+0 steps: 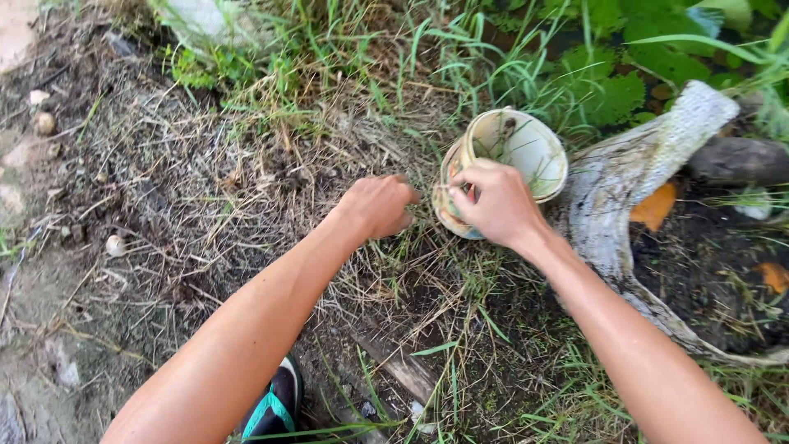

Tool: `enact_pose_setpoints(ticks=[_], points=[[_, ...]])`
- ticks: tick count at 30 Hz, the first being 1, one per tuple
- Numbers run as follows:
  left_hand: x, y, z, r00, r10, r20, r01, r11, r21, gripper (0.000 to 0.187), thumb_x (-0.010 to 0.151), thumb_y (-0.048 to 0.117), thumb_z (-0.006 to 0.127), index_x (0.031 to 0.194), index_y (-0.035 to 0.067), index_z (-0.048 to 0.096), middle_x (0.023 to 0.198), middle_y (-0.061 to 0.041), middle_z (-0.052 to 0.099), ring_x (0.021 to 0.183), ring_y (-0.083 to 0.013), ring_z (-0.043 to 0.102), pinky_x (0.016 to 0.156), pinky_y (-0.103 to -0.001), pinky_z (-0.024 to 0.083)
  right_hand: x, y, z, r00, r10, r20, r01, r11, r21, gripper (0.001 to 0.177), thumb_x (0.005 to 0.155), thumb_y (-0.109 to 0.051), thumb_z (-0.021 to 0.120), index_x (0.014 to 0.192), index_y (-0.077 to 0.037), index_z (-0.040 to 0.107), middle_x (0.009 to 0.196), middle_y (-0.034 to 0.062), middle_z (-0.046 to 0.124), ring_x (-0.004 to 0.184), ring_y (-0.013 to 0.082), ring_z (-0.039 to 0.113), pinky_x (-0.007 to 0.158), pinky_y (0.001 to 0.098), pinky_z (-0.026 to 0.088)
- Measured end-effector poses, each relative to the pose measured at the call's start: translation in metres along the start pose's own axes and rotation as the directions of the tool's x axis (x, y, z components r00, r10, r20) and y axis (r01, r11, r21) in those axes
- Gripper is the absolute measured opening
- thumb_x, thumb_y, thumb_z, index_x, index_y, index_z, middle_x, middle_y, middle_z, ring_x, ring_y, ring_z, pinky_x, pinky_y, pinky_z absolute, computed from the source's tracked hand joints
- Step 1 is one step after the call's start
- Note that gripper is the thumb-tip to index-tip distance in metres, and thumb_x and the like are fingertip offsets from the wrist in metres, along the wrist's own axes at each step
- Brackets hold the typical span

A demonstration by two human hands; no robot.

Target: Pull weeds and clear debris from the soil around a plant container next to a pond.

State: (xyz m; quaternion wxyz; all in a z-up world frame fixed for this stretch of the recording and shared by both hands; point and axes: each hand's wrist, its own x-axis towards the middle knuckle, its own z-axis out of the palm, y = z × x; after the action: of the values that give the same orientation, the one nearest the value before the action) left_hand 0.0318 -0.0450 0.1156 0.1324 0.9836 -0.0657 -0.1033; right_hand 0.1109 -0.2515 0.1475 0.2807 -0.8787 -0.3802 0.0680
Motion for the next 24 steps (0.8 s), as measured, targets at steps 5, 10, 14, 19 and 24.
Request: enact_pose_setpoints(ticks=[5, 10, 14, 19, 24], points=[[0.021, 0.038, -0.046, 0.998, 0.064, -0.021, -0.063, 0.997, 0.052, 0.030, 0.090, 0.032, 0.072, 0.115, 0.016, 0.073, 0.122, -0.013, 0.067, 0.105, -0.0346, 0.069, 0.091, -0.047, 0.056, -0.004, 0.020, -0.058, 0.958, -0.006, -0.286, -0.007, 0.999, -0.042, 0.016, 0.088, -0.015, 0.074, 0.097, -0.004, 0.080, 0.083, 0.0135, 0.067, 0.067, 0.0229, 0.062, 0.064, 0.0394, 0.049], [0.050, 0.054, -0.051, 0.985, 0.161, -0.068, -0.141, 0.960, 0.240, 0.028, 0.087, 0.029, 0.072, 0.103, 0.007, 0.071, 0.115, -0.014, 0.070, 0.102, -0.0323, 0.071, 0.086, -0.046, 0.057, -0.005, 0.084, -0.058, 0.955, 0.052, -0.293, -0.078, 0.994, -0.080, 0.022, 0.087, -0.012, 0.074, 0.107, -0.006, 0.081, 0.090, 0.0146, 0.069, 0.070, 0.0234, 0.065, 0.072, 0.0400, 0.054], [0.062, 0.065, -0.048, 0.999, 0.040, -0.021, -0.033, 0.966, 0.258, 0.016, 0.090, 0.022, 0.069, 0.101, 0.010, 0.073, 0.108, -0.011, 0.074, 0.101, -0.0306, 0.073, 0.086, -0.044, 0.059, -0.008, 0.104, -0.045, 0.975, 0.155, -0.157, -0.168, 0.983, -0.073, 0.030, 0.085, -0.008, 0.067, 0.113, -0.007, 0.079, 0.106, 0.0143, 0.075, 0.088, 0.0251, 0.073, 0.083, 0.0419, 0.055], [0.045, 0.087, -0.053, 0.996, -0.014, -0.083, 0.015, 1.000, 0.005, 0.026, 0.089, 0.029, 0.070, 0.109, 0.013, 0.069, 0.101, -0.013, 0.074, 0.095, -0.0336, 0.073, 0.082, -0.047, 0.058, -0.016, 0.053, -0.069, 0.934, 0.280, -0.223, -0.321, 0.930, -0.177, 0.017, 0.085, -0.018, 0.073, 0.094, -0.006, 0.082, 0.098, 0.0143, 0.075, 0.081, 0.0289, 0.072, 0.074, 0.0444, 0.056], [0.037, 0.082, -0.026, 0.996, 0.083, -0.028, -0.083, 0.997, 0.005, 0.023, 0.090, 0.031, 0.068, 0.106, 0.015, 0.072, 0.098, -0.012, 0.075, 0.091, -0.0323, 0.074, 0.081, -0.046, 0.059, -0.035, 0.051, -0.065, 0.930, 0.212, -0.299, -0.246, 0.966, -0.081, 0.017, 0.088, -0.026, 0.074, 0.087, -0.008, 0.074, 0.066, 0.0086, 0.070, 0.058, 0.0236, 0.069, 0.058, 0.0411, 0.053]])
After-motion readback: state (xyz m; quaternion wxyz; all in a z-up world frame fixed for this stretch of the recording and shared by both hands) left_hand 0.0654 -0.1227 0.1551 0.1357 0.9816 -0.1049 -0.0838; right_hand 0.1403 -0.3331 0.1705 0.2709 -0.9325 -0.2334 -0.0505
